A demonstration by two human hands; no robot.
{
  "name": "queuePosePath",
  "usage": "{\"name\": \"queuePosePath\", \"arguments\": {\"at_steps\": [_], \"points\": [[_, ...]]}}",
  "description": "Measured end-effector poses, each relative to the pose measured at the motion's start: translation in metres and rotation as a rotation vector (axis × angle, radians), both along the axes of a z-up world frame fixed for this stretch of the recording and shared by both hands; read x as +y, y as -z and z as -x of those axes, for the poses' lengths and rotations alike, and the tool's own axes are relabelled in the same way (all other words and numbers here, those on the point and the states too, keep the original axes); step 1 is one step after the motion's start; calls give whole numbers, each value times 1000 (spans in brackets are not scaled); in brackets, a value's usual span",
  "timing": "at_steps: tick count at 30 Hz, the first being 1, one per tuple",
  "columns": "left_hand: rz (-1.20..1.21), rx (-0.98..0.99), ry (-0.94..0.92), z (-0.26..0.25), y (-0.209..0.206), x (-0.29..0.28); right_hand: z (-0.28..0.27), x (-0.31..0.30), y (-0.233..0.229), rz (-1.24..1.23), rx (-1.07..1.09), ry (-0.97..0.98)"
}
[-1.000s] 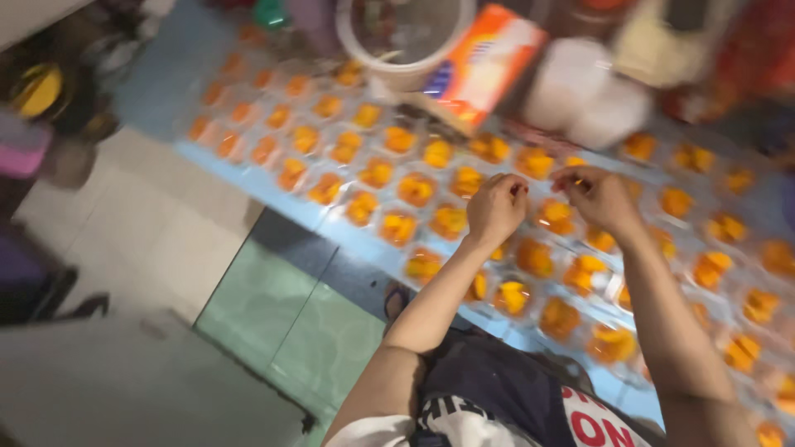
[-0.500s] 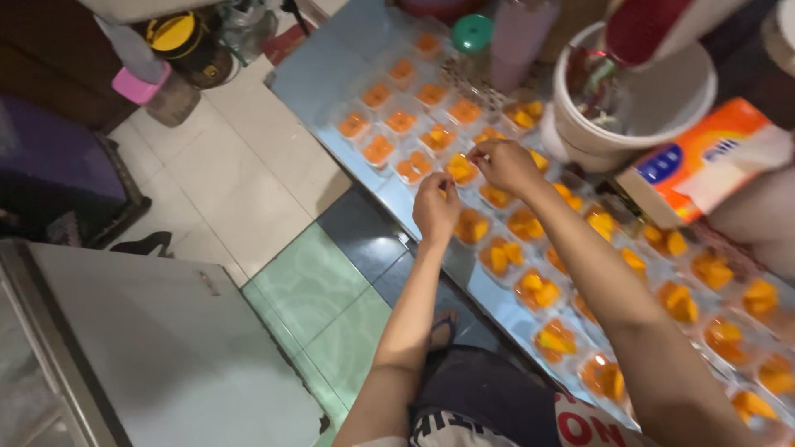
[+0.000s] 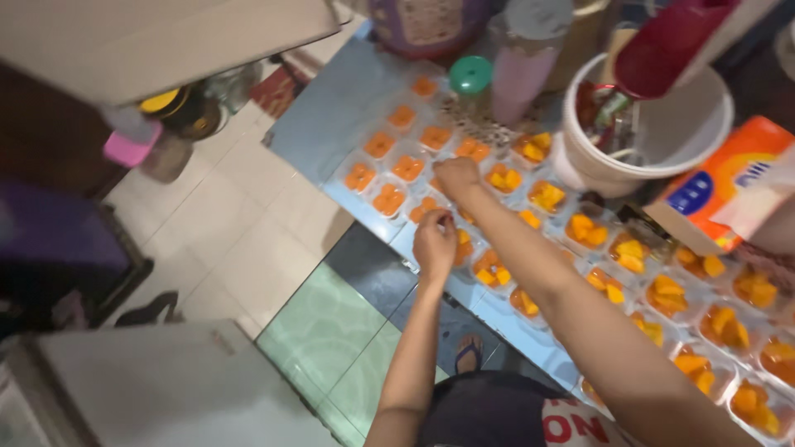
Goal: The person cuts mangoes into small pieces using a knife and places them into clear plastic containers arranged on a table. The person repeatedly slices mango halves and distributes the pieces across many containers.
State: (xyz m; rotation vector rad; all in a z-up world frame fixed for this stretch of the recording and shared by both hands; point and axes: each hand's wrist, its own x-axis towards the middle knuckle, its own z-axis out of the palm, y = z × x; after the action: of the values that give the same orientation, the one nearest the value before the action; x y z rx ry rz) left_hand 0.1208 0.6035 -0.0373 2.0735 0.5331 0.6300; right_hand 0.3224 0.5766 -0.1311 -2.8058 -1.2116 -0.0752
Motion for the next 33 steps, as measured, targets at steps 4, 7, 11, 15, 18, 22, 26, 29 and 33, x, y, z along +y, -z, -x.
{"name": "queuePosePath", "arguments": {"at_steps": [4, 7, 11, 15, 18, 22, 26, 29, 33], "points": [[-37, -36, 34, -8, 14, 0, -2, 6, 15, -22, -21, 9], [-49, -18, 43, -12, 15, 0, 5, 7, -5, -99, 82, 61], [0, -14, 62, -15, 7, -10, 31, -9, -56, -259, 70, 98], [121, -40, 60, -15, -7, -46, 58, -61, -117, -340, 262, 190], [211, -239, 110, -9, -16, -91, 78, -135, -153, -514, 382, 221], [366, -295, 268, -1, -21, -162, 123, -260, -169, -551, 495, 305], [427, -262, 457, 6, -25, -253, 174, -389, -160, -638, 411, 365], [306, -152, 587, 19, -32, -326, 209, -490, -150, -637, 470, 561], [236, -129, 756, 33, -43, -418, 244, -619, -136, -654, 516, 796]]}}
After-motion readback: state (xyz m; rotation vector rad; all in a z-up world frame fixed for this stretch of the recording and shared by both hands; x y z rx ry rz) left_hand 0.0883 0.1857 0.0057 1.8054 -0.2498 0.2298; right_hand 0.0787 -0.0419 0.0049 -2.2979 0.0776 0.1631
